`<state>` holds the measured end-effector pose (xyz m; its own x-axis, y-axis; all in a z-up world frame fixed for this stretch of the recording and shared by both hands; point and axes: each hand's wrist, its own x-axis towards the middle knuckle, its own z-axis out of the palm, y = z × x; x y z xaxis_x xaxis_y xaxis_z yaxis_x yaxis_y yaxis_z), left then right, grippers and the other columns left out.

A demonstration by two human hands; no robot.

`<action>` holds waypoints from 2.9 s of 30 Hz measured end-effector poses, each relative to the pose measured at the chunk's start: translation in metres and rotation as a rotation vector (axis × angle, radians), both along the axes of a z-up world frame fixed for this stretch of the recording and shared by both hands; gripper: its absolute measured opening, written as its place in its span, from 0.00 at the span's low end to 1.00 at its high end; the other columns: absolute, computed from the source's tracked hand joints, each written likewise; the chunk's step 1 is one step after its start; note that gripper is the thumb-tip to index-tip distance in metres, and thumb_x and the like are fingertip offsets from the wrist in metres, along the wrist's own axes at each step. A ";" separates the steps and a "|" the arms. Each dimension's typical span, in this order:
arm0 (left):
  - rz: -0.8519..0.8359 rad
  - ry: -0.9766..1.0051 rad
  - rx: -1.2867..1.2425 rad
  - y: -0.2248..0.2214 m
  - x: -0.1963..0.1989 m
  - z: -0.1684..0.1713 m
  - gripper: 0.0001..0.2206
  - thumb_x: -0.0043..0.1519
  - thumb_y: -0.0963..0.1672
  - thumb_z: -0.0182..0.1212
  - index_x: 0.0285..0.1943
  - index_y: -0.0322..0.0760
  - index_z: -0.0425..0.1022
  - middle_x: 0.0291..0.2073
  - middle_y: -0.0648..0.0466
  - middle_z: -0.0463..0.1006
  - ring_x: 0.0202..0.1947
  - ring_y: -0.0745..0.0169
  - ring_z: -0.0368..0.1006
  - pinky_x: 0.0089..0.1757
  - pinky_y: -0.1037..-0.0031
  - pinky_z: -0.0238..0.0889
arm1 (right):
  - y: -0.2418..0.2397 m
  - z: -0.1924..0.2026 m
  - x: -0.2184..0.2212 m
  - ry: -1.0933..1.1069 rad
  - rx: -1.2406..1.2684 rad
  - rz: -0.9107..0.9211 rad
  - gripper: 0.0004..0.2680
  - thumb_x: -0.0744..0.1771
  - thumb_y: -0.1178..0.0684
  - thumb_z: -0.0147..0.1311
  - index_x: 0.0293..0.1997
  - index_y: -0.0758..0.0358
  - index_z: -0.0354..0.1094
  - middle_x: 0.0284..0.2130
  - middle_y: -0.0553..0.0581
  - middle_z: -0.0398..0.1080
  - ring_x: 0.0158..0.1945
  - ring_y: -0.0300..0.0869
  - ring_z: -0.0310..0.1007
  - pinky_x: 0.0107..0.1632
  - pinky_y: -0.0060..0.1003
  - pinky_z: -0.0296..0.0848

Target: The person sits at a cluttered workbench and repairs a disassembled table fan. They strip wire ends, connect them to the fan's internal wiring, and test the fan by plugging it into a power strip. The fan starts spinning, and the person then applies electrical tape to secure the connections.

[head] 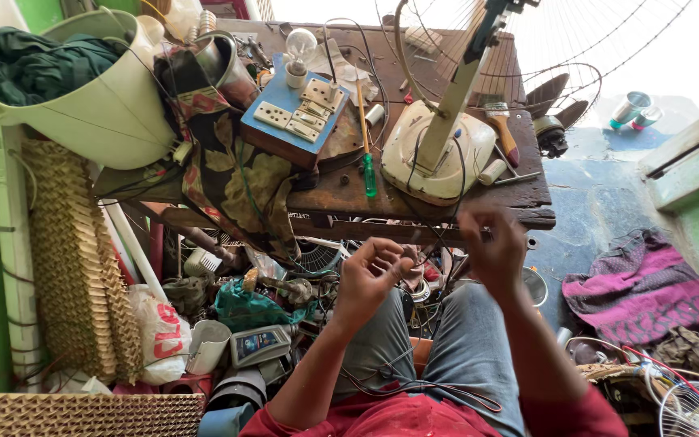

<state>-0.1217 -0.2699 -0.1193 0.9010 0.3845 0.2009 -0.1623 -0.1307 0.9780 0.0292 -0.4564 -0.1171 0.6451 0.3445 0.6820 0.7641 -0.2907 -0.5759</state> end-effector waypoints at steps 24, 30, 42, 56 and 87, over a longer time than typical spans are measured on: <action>0.099 -0.007 0.078 0.036 0.050 0.007 0.12 0.64 0.40 0.62 0.56 0.34 0.77 0.42 0.45 0.86 0.44 0.59 0.85 0.42 0.72 0.76 | 0.080 0.033 0.195 0.050 0.263 0.057 0.33 0.62 0.66 0.49 0.72 0.58 0.29 0.56 0.62 0.60 0.54 0.51 0.73 0.52 0.43 0.79; 0.254 -0.379 0.682 0.060 0.130 -0.001 0.18 0.57 0.39 0.63 0.57 0.30 0.71 0.53 0.37 0.79 0.57 0.37 0.73 0.56 0.56 0.67 | 0.058 0.030 0.197 -0.156 0.098 -0.051 0.29 0.62 0.70 0.54 0.68 0.53 0.43 0.52 0.66 0.56 0.55 0.54 0.68 0.55 0.45 0.80; 0.477 -0.186 0.703 0.073 0.139 0.023 0.11 0.63 0.42 0.63 0.48 0.34 0.67 0.32 0.46 0.75 0.37 0.45 0.72 0.39 0.56 0.67 | 0.087 0.028 0.160 -0.030 0.182 0.162 0.27 0.64 0.65 0.56 0.68 0.58 0.42 0.47 0.62 0.70 0.46 0.48 0.76 0.43 0.40 0.78; 0.341 -0.381 0.269 0.049 0.118 0.054 0.06 0.65 0.42 0.64 0.45 0.34 0.74 0.28 0.55 0.76 0.30 0.68 0.74 0.35 0.75 0.69 | 0.073 0.006 0.168 -0.020 0.188 0.196 0.36 0.59 0.62 0.60 0.74 0.72 0.38 0.48 0.66 0.68 0.45 0.54 0.71 0.48 0.42 0.73; -0.261 -0.401 -0.203 -0.078 0.036 -0.008 0.26 0.66 0.55 0.64 0.59 0.31 0.66 0.50 0.48 0.76 0.50 0.58 0.78 0.49 0.71 0.74 | -0.049 -0.005 -0.067 0.451 0.318 0.380 0.10 0.61 0.64 0.67 0.43 0.67 0.76 0.39 0.57 0.75 0.43 0.37 0.77 0.45 0.31 0.76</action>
